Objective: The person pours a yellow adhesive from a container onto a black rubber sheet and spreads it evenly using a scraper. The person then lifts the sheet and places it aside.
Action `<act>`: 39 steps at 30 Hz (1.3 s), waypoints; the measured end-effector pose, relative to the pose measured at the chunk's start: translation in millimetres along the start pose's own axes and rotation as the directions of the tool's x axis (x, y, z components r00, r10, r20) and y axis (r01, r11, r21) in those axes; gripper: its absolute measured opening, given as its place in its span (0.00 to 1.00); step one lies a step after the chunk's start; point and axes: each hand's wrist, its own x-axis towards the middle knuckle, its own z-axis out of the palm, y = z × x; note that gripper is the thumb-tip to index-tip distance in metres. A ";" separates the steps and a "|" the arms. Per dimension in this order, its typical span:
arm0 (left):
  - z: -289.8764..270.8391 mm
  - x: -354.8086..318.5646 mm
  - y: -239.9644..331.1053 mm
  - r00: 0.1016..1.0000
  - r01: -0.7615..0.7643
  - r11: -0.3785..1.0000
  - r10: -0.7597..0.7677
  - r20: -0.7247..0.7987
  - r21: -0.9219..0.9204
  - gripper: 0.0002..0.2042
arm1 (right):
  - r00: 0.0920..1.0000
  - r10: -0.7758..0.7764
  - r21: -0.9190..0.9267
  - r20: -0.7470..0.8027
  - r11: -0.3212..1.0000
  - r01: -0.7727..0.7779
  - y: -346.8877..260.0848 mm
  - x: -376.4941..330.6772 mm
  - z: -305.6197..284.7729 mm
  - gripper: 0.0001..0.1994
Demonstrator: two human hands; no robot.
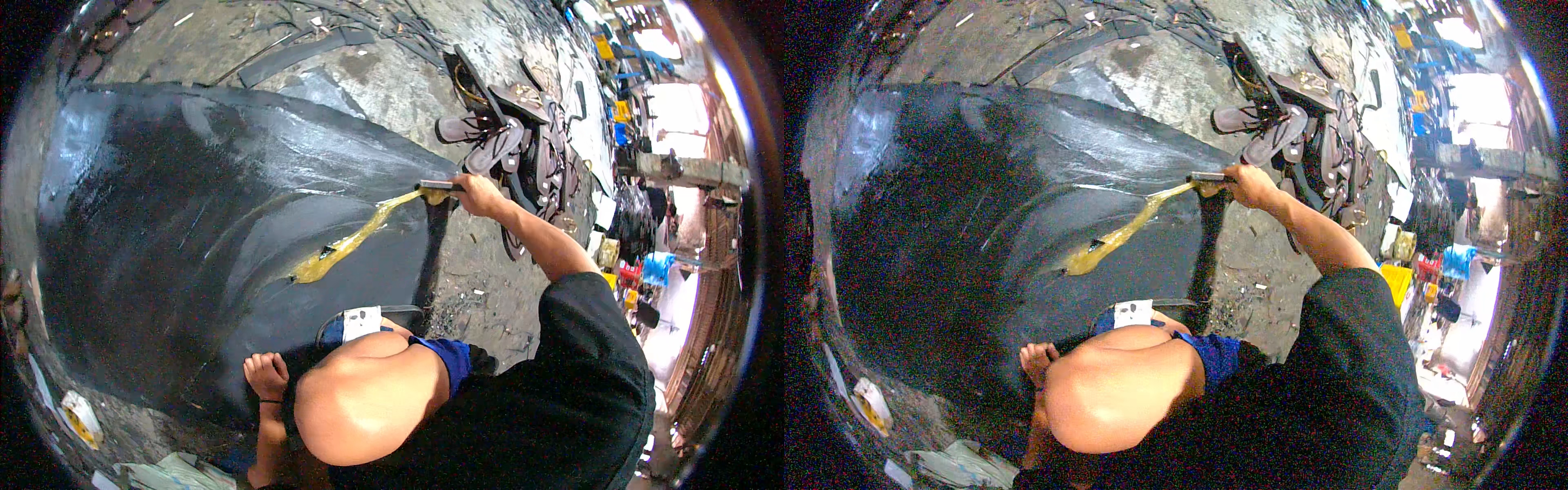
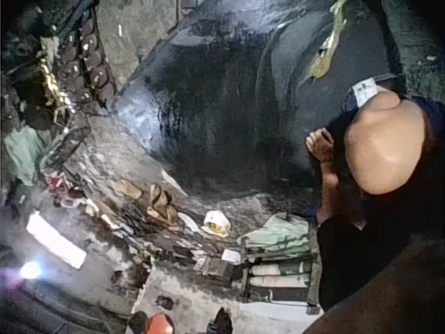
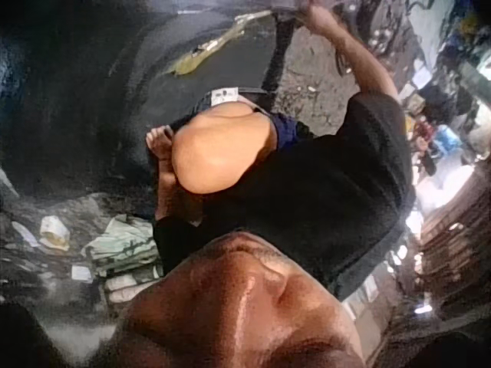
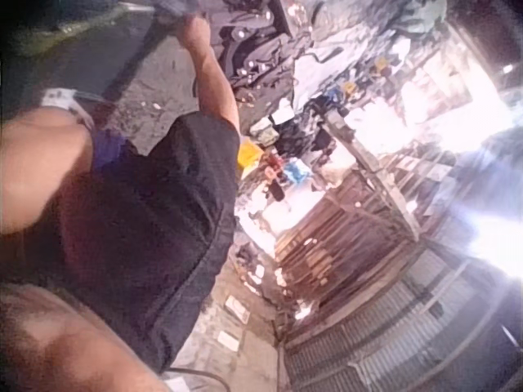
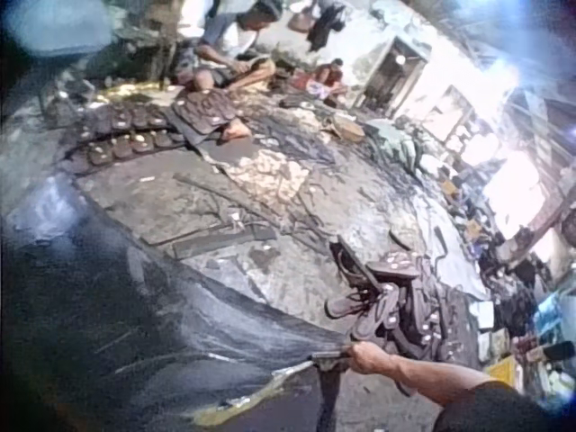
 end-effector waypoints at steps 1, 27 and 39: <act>1.9 3.5 0.5 0.999 -0.017 0.999 0.019 -0.037 0.031 0.08 | 0.992 0.123 0.009 0.020 0.992 -0.123 -12.8 -1.3 -11.1 0.19; -10.5 15.7 19.3 0.999 0.043 0.999 -0.043 -0.029 -0.025 0.11 | 0.881 -0.061 0.280 -0.469 0.936 0.214 -332.1 107.0 48.8 0.15; 2.8 13.3 20.1 0.985 0.002 1.000 0.002 -0.173 0.026 0.10 | 0.338 -0.912 -0.367 0.233 0.239 0.899 -579.8 55.4 142.3 0.15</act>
